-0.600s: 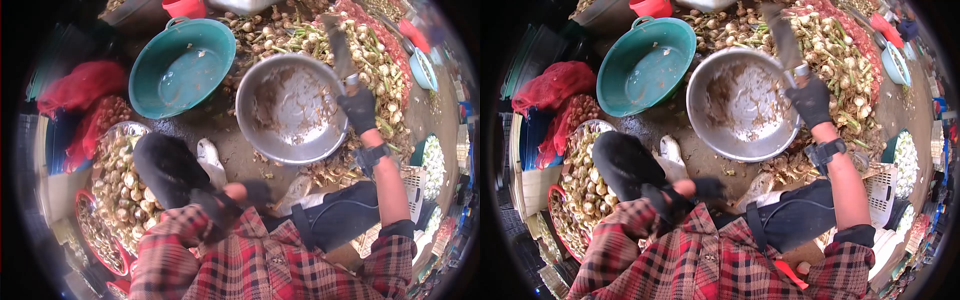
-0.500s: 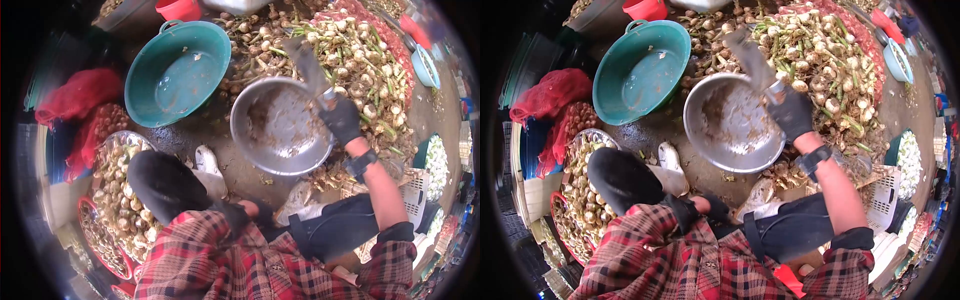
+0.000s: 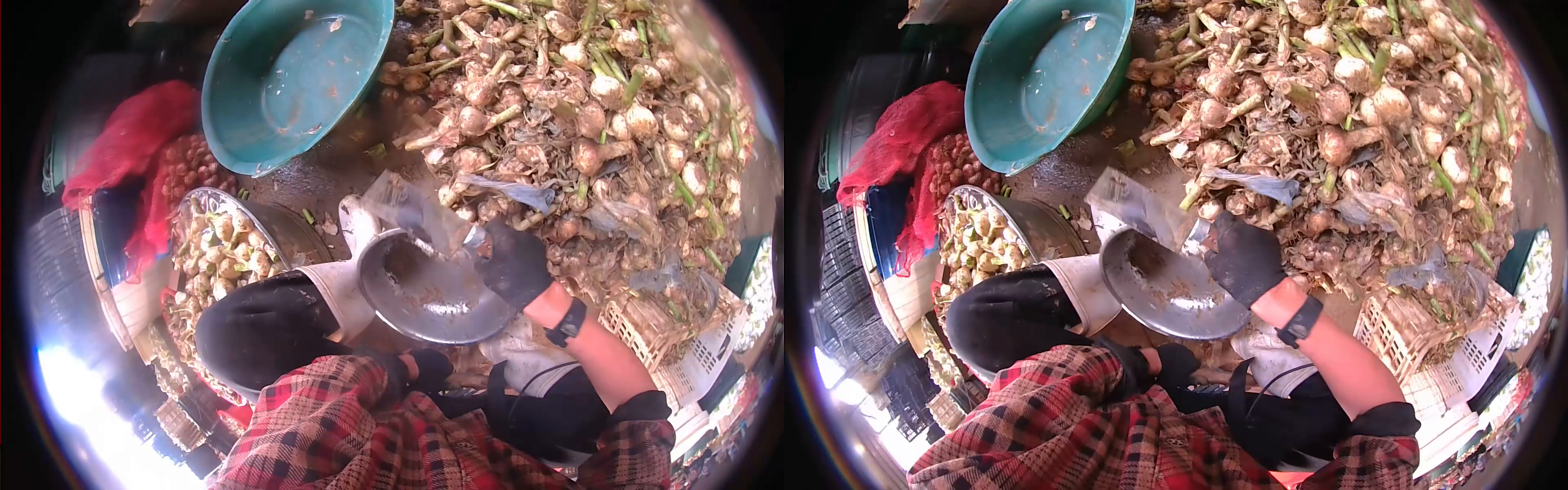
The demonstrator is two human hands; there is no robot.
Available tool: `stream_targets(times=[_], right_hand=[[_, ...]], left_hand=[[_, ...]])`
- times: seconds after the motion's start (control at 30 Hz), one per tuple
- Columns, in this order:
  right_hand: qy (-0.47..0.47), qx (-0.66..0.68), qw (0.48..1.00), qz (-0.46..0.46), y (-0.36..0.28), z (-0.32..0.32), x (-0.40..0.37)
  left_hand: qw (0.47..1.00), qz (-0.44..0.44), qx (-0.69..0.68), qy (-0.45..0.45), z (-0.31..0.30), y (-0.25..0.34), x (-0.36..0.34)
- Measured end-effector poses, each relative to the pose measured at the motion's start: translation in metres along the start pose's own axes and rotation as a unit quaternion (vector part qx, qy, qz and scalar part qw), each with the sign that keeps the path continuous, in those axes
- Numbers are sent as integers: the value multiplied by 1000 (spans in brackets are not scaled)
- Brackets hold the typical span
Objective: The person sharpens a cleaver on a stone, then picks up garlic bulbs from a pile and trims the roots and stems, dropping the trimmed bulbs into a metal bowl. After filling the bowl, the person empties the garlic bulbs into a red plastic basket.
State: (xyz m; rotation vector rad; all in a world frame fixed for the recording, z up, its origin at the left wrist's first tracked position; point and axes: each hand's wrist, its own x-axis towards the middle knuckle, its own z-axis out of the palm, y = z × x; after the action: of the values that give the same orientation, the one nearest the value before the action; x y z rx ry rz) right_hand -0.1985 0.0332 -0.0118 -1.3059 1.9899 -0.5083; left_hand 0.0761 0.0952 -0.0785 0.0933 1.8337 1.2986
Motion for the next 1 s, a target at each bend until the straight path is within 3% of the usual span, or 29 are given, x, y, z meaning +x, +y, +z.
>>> stream_targets(times=[0.07, 0.23, 0.33, 0.47, 0.57, 0.73, 0.8, 0.9, 0.97, 1.0], right_hand=[[-41, -37, 998, 35, 2, 14, -9], [-8, -47, 997, 67, 45, 47, -35], [-42, -113, 993, 1, 61, 57, -54], [-14, -129, 990, 56, 65, 56, -57], [-23, -142, 989, 42, 81, 62, -50], [-134, -66, 987, 67, 102, 114, -78], [-139, 0, 978, 153, 96, 123, -92], [-146, 14, 980, 132, 111, 129, -106], [-67, 151, 981, 105, 124, 118, -108], [-30, 69, 995, 71, 127, 108, -102]], left_hand=[[1000, -7, 15, -14, 2, 3, -1], [988, 26, 127, -82, -11, 14, 5], [999, -30, 27, -37, 6, 5, 11], [999, -50, 15, -12, 13, 5, 12], [999, -35, -1, -15, 9, 7, 9], [1000, 4, -26, -17, 11, 2, 16], [996, 39, -71, -22, 33, 9, 28], [992, 87, -96, -1, 85, 1, 61], [993, 68, -86, 50, 96, 21, 98], [990, 110, -82, -11, 82, 39, 126]])
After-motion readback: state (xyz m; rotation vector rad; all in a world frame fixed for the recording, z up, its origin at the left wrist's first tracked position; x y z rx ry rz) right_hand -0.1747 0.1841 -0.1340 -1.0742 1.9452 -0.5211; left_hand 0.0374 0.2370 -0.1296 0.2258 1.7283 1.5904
